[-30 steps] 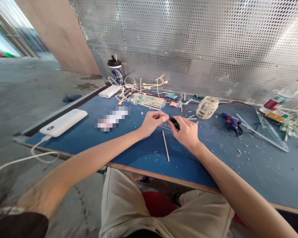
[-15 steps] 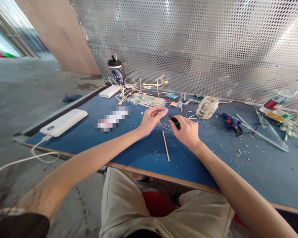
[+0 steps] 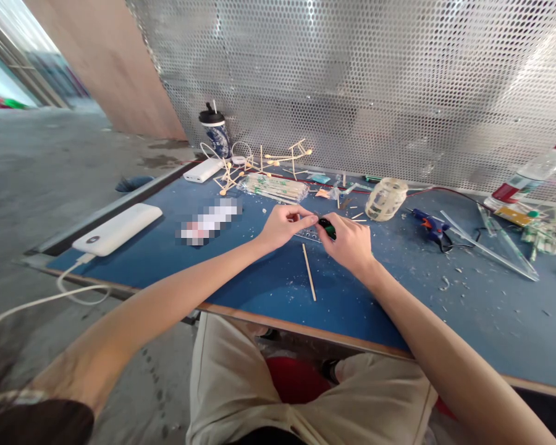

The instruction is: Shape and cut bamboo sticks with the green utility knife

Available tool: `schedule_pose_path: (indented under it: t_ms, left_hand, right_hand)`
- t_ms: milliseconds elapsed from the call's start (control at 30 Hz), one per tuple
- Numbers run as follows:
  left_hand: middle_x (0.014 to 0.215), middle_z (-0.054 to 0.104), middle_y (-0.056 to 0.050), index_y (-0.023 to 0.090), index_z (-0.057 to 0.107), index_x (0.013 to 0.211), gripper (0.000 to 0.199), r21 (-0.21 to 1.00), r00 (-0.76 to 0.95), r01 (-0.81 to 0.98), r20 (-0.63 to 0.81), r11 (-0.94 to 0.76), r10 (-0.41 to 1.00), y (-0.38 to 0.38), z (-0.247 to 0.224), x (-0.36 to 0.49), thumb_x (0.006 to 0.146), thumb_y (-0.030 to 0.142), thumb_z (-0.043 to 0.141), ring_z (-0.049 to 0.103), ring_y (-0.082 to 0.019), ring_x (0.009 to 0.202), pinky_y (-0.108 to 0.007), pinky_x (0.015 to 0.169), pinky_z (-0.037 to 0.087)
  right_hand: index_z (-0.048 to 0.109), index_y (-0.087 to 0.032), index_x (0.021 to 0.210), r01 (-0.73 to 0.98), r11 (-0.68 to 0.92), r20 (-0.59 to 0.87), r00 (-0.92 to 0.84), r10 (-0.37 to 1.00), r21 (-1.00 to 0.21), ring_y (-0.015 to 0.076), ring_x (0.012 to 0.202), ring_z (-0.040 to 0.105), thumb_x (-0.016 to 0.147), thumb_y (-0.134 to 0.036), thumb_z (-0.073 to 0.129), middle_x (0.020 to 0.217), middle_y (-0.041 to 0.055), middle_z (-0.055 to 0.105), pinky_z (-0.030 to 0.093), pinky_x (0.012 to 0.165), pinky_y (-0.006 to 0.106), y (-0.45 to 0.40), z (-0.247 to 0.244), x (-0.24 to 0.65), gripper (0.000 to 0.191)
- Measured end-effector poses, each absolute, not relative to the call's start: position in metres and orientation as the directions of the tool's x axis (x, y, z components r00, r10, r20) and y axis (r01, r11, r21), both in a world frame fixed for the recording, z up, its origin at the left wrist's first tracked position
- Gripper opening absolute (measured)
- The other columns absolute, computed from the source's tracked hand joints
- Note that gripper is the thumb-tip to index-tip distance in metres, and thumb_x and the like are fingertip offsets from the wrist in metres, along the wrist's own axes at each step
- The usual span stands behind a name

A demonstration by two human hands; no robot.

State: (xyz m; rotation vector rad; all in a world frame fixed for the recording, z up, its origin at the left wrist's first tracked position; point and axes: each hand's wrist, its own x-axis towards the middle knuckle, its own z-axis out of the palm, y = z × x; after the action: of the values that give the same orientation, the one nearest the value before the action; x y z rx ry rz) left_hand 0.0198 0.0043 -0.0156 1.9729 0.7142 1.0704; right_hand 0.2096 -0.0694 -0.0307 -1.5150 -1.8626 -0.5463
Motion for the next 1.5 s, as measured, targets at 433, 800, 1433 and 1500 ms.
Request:
schedule_pose_path:
  t_ms: [433,800,1433,1500]
  left_hand:
    - [0.072,0.065,-0.003,0.021,0.078,0.092,0.046,0.881,0.386,0.081,0.403,-0.466,0.83,0.017,-0.015,0.016,0.082,0.065,0.071,0.043,-0.011,0.06,-0.029,0.058,0.033]
    - [0.097,0.072,-0.006,0.021,0.075,0.097,0.036,0.741,0.89,0.113,0.221,-0.662,0.399,0.03,-0.007,-0.001,0.088,0.055,0.067,0.054,-0.013,0.073,-0.03,0.071,0.041]
    - [0.111,0.07,-0.007,0.028,0.079,0.09,0.019,0.697,0.992,0.082,0.013,-0.713,0.128,0.029,-0.008,-0.002,0.089,0.044,0.069,0.058,-0.023,0.107,-0.036,0.1,0.041]
    - [0.103,0.073,-0.006,0.028,0.078,0.094,0.019,0.74,0.993,0.091,-0.013,-0.667,0.121,0.027,-0.003,-0.005,0.09,0.043,0.067,0.061,-0.021,0.1,-0.035,0.093,0.045]
  right_hand:
    - [0.065,-0.027,0.121,0.96,0.207,0.586,-0.06,0.808,-0.188,0.0306,0.105,0.068,0.095,-0.052,0.059,0.114,0.008,0.075,0.049,0.075,0.038,-0.064,-0.018,0.236,0.036]
    - [0.056,-0.023,0.129,0.896,0.15,0.545,0.115,0.831,-0.419,0.0318,0.098,0.067,0.101,-0.049,0.042,0.109,0.0123,0.072,0.05,0.082,0.046,-0.059,-0.018,0.261,0.04]
    - [0.06,-0.025,0.091,0.843,0.218,0.462,0.04,0.886,-0.492,0.0192,0.063,0.062,0.102,-0.051,0.038,0.073,0.001,0.068,0.047,0.068,0.035,-0.064,-0.008,0.249,0.035]
    - [0.062,-0.024,0.097,0.848,0.229,0.469,0.026,0.883,-0.479,0.0214,0.068,0.064,0.1,-0.053,0.042,0.075,0.003,0.07,0.048,0.07,0.037,-0.065,-0.006,0.249,0.036]
